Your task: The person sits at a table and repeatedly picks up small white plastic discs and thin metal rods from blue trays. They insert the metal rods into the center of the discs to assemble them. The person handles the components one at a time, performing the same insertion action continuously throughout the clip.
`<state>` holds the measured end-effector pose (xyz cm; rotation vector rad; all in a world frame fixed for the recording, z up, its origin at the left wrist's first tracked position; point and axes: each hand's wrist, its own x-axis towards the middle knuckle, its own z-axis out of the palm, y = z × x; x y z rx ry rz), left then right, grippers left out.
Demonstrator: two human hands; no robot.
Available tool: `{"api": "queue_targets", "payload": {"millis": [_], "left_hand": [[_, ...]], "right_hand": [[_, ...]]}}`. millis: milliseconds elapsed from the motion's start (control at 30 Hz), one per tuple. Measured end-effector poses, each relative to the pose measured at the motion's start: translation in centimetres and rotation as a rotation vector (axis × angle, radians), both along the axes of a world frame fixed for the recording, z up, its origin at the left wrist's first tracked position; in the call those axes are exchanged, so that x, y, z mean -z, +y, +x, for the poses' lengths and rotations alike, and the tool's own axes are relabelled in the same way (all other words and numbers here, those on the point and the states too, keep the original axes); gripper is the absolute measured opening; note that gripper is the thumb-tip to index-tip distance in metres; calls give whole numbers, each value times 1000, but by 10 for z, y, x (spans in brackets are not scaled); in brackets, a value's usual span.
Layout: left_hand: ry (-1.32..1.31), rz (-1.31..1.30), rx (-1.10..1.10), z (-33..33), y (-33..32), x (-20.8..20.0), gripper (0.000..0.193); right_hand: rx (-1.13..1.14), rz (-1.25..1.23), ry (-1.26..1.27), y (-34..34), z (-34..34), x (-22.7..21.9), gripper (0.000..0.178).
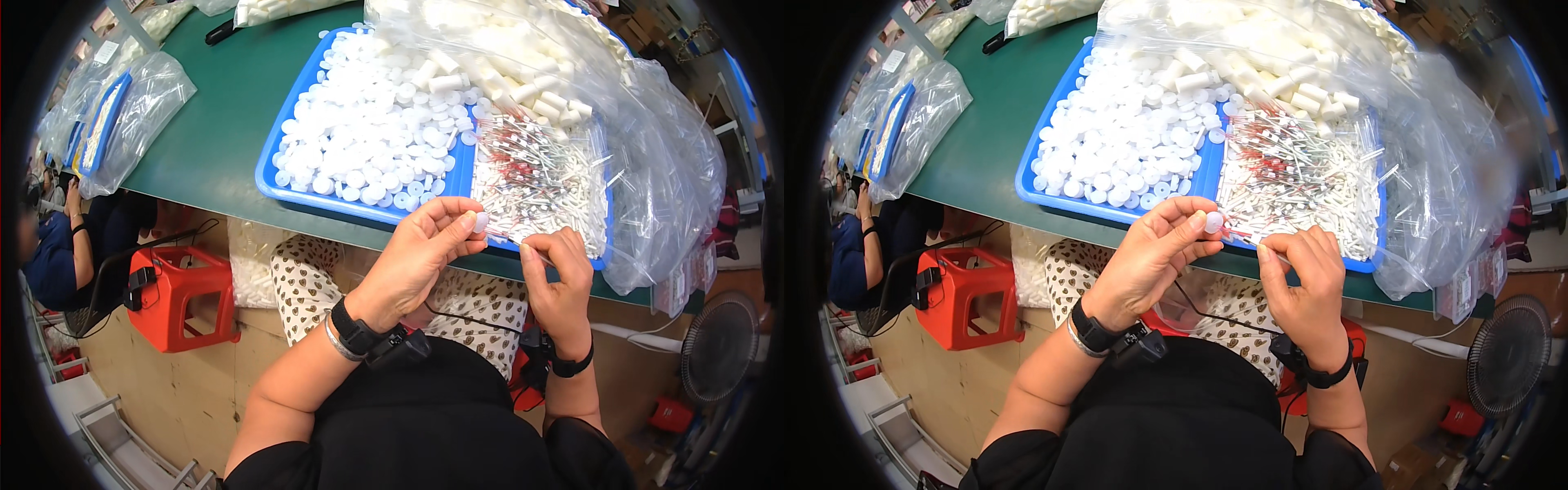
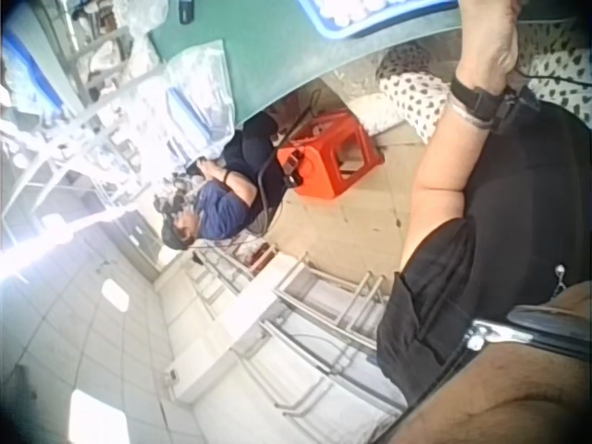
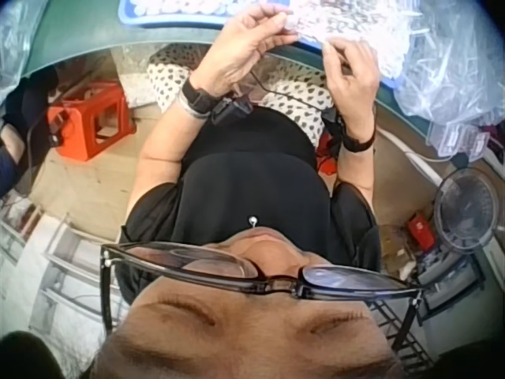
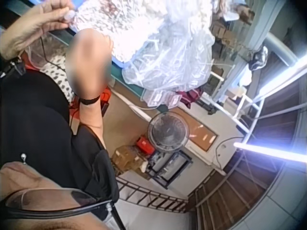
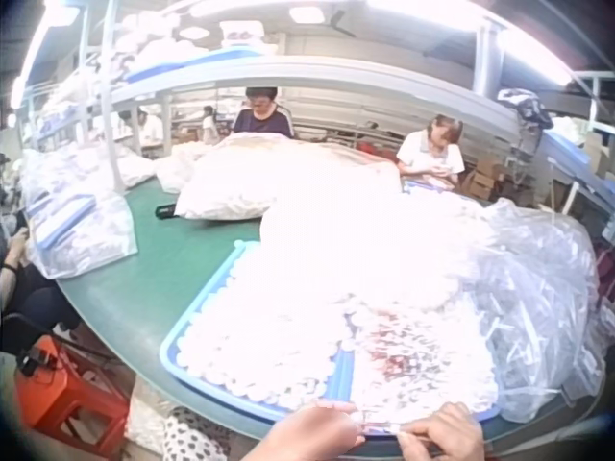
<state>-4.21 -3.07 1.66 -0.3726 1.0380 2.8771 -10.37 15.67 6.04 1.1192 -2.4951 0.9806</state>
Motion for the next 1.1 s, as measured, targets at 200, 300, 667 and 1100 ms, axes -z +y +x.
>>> {"api": "queue_targets", "payload": {"millis": [200,300,667,1100], "left_hand": [[-1,-8,43,5,-1,0,32],[5,54,69,6,-3,5,33],[-23,106,98,7,9,5,32],[-31,356,128,18,29,35,34]], "right_hand": [[-21,29,84,-1,0,-4,8],[-23,50,108,0,0,-4,9],[-126,86,208,-2,5,-7,12],[-48,-22,8,-8,18,26,6]]}}
